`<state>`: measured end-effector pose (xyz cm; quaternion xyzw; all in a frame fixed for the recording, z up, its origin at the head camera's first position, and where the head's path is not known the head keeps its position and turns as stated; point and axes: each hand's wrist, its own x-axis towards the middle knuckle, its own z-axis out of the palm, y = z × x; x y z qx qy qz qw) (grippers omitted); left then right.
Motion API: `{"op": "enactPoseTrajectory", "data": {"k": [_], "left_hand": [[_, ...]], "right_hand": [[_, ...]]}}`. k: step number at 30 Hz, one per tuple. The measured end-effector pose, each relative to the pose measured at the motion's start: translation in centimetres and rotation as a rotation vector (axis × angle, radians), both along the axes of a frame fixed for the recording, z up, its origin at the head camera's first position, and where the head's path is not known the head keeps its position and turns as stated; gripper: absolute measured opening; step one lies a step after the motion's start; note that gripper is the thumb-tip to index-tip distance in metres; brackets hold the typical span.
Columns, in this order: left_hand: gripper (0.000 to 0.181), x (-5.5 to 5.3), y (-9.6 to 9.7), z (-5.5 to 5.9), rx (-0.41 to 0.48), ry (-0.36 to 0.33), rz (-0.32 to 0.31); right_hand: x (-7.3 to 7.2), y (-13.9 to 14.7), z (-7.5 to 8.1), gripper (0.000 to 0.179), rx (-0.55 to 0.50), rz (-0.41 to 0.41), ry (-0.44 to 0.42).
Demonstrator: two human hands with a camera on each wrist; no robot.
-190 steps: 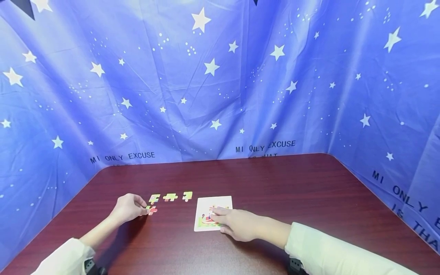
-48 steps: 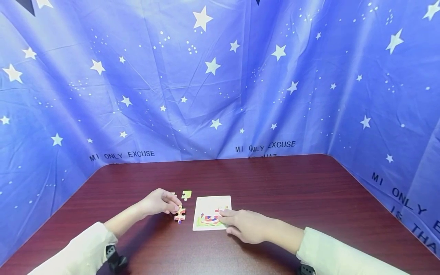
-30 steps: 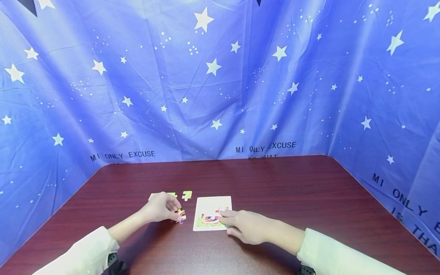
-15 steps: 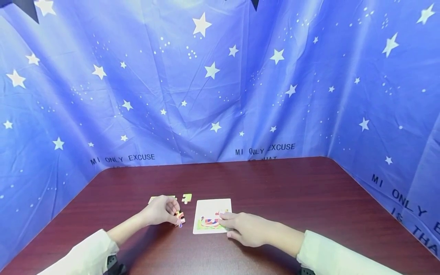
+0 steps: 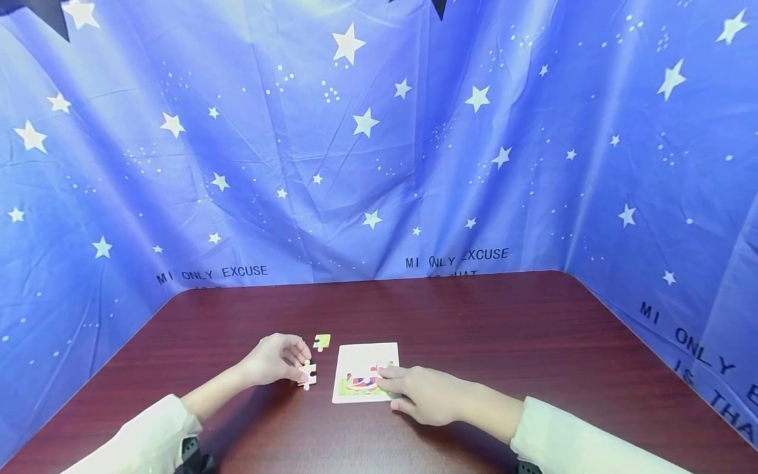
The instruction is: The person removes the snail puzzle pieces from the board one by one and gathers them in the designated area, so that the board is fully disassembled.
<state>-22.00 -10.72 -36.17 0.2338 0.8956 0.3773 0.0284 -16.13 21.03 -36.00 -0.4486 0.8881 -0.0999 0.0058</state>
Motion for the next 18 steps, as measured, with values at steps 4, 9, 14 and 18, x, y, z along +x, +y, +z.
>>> {"op": "enactPoseTrajectory", "data": {"k": [4, 9, 14, 18], "left_hand": [[0.027, -0.4, -0.7, -0.2, 0.016, -0.025, 0.019], [0.024, -0.6, -1.5, -0.6, 0.071, -0.067, 0.033], [0.021, -0.6, -2.0, -0.8, 0.076, -0.048, 0.079], [0.02, -0.7, -2.3, -0.5, 0.037, 0.009, 0.121]], "right_hand": [[0.0, 0.0, -0.2, 0.043, -0.002, 0.001, 0.003], [0.0, 0.1, -0.5, 0.044, -0.003, 0.004, 0.008], [0.0, 0.2, -0.6, 0.044, -0.004, 0.007, 0.018], [-0.2, 0.3, -0.5, 0.044, -0.003, 0.012, 0.03]]}}
